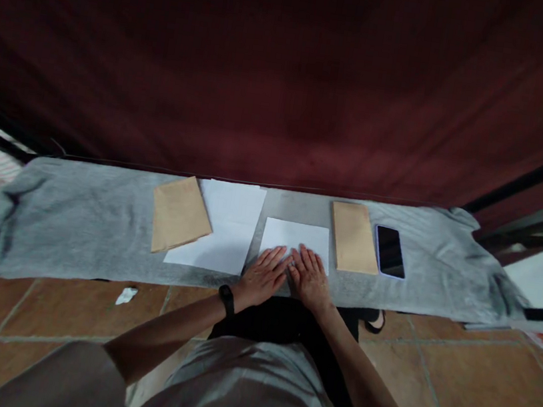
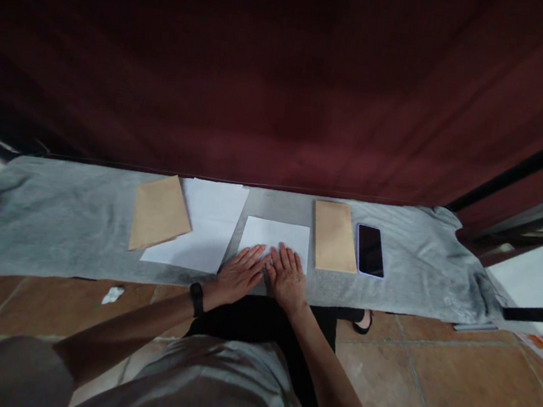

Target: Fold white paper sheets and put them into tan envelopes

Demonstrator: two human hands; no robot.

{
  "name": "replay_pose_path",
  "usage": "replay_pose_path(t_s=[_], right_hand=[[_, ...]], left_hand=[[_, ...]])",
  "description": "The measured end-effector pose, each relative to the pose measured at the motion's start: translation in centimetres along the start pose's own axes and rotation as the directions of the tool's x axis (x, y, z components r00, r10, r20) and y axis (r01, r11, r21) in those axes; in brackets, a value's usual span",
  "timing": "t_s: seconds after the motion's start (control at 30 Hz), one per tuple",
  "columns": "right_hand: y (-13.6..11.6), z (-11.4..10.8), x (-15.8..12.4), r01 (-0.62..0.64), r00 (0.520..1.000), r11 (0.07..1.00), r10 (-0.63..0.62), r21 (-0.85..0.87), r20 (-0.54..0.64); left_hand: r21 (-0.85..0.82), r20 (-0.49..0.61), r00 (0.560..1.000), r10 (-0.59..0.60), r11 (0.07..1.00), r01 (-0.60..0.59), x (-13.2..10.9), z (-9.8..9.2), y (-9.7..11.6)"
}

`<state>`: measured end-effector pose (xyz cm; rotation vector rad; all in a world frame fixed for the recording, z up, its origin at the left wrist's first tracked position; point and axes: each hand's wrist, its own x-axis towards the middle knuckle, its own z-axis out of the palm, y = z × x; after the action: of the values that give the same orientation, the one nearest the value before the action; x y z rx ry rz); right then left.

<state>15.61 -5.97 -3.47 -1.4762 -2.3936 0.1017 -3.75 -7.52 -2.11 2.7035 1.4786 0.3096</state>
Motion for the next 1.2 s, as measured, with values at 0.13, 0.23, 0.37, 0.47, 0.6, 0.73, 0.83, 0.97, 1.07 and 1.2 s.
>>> replay_pose_path(t_s=[0.13, 0.23, 0.37, 0.47, 0.6, 0.73, 0.83, 0.97, 1.07, 1.2], right_hand=[[0.2, -0.2, -0.4, -0.037, 0.999, 0.999, 0.037, -0.028, -0.008], [0.1, -0.4, -0.6, -0.040, 0.999, 0.999, 0.040, -0.027, -0.010], [-0.1, -0.7, -0.5, -0.040, 0.999, 0.999, 0.040, -0.019, -0.020], [-0.2, -0.8, -0.5, -0.046, 0.999, 0.999, 0.046, -0.013, -0.029], [-0.1, -0.8, -0.5, -0.052, 0.998, 0.999, 0.052, -0.002, -0.035], [-0.1, -0.7, -0.5, -0.046, 0.998, 0.999, 0.045, -0.004, -0.042], [-0.3, -0.7, -0.5, -0.051, 0.998, 0.999, 0.050, -0.017, -0.048], [-0.5, -0.2, -0.5, -0.095, 0.993, 0.995, 0.092, -0.030, -0.071], [-0.5, 0.2, -0.7, -0.154, 0.982, 0.988, 0.149, -0.029, -0.118], [-0.3, 0.5, -0.5, -0.207, 0.969, 0.978, 0.205, -0.003, -0.137]], left_hand=[[-0.011, -0.001, 0.999, -0.043, 0.999, 0.043, 0.7, 0.0, 0.2], [-0.022, 0.014, 0.998, -0.066, 0.998, 0.066, 2.1, 0.1, 0.1], [-0.034, 0.021, 0.996, -0.083, 0.996, 0.084, 4.6, 0.4, -0.5], [-0.036, 0.020, 0.997, -0.078, 0.996, 0.078, 6.3, 0.8, -1.0], [-0.031, 0.026, 0.996, -0.085, 0.996, 0.086, 8.2, 1.4, -1.7], [-0.025, 0.028, 0.994, -0.105, 0.994, 0.106, 9.8, 1.8, -2.2], [-0.016, 0.037, 0.988, -0.148, 0.989, 0.149, 10.8, 1.9, -2.4], [-0.002, 0.025, 0.982, -0.187, 0.982, 0.187, 11.2, 2.0, -2.6], [0.008, -0.002, 0.972, -0.235, 0.972, 0.235, 10.6, 2.1, -3.0], [0.029, -0.040, 0.960, -0.278, 0.960, 0.279, 8.6, 2.0, -3.7]])
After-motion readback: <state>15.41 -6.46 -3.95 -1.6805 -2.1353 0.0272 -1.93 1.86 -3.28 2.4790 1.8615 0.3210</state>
